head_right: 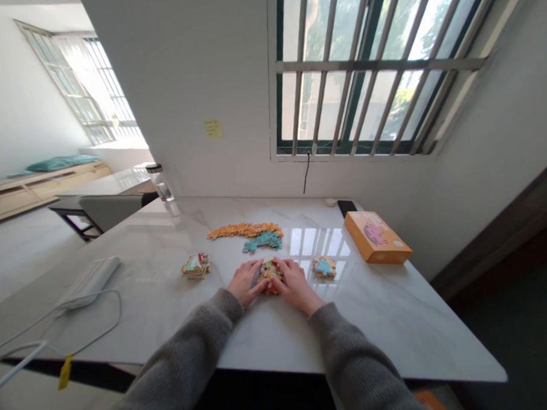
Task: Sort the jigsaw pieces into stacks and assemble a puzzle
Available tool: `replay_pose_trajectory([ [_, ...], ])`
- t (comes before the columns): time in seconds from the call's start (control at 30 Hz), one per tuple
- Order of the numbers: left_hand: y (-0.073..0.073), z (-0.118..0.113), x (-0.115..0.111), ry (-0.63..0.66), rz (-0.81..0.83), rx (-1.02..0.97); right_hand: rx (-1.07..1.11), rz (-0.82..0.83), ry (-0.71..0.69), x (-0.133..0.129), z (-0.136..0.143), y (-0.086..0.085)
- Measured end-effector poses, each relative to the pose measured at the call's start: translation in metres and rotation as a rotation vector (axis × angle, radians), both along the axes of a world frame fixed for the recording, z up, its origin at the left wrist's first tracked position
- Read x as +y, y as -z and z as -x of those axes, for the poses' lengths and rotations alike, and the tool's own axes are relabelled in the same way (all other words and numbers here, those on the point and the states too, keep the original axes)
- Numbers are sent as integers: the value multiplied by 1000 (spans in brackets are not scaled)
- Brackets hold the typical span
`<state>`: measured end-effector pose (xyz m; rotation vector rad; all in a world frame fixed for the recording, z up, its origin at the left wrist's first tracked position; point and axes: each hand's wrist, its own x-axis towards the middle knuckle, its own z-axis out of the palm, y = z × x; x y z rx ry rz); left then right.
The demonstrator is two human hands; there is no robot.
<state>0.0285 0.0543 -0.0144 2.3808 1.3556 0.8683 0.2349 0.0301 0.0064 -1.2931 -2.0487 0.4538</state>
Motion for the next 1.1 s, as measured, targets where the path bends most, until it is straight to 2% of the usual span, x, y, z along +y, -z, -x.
replay_pose_trajectory([
  [0.13, -3, 6, -5, 99, -102, -70, 77, -73, -51, -2, -2, -3],
  [0.3, -7, 8, -18, 226, -166, 4, 80, -39, -87, -5, -3, -8],
  [0.57, 0, 8, -16, 206, -193, 37, 129, -62, -63, -16, -2, -11],
  [0.73, -10, 11, -17, 174, -269, -29, 195, -55, -28, -21, -4, -18],
  [0.87, -16, 11, -18, 121, -345, -39, 296, 45, -28, -18, 0, -16],
  [0.97, -16, 9, -20, 171, -404, 3, 423, 94, -7, -15, 5, -11],
  [1.1, -18, 6, -23, 184, -453, -87, 473, 101, -31, -13, 6, -8],
])
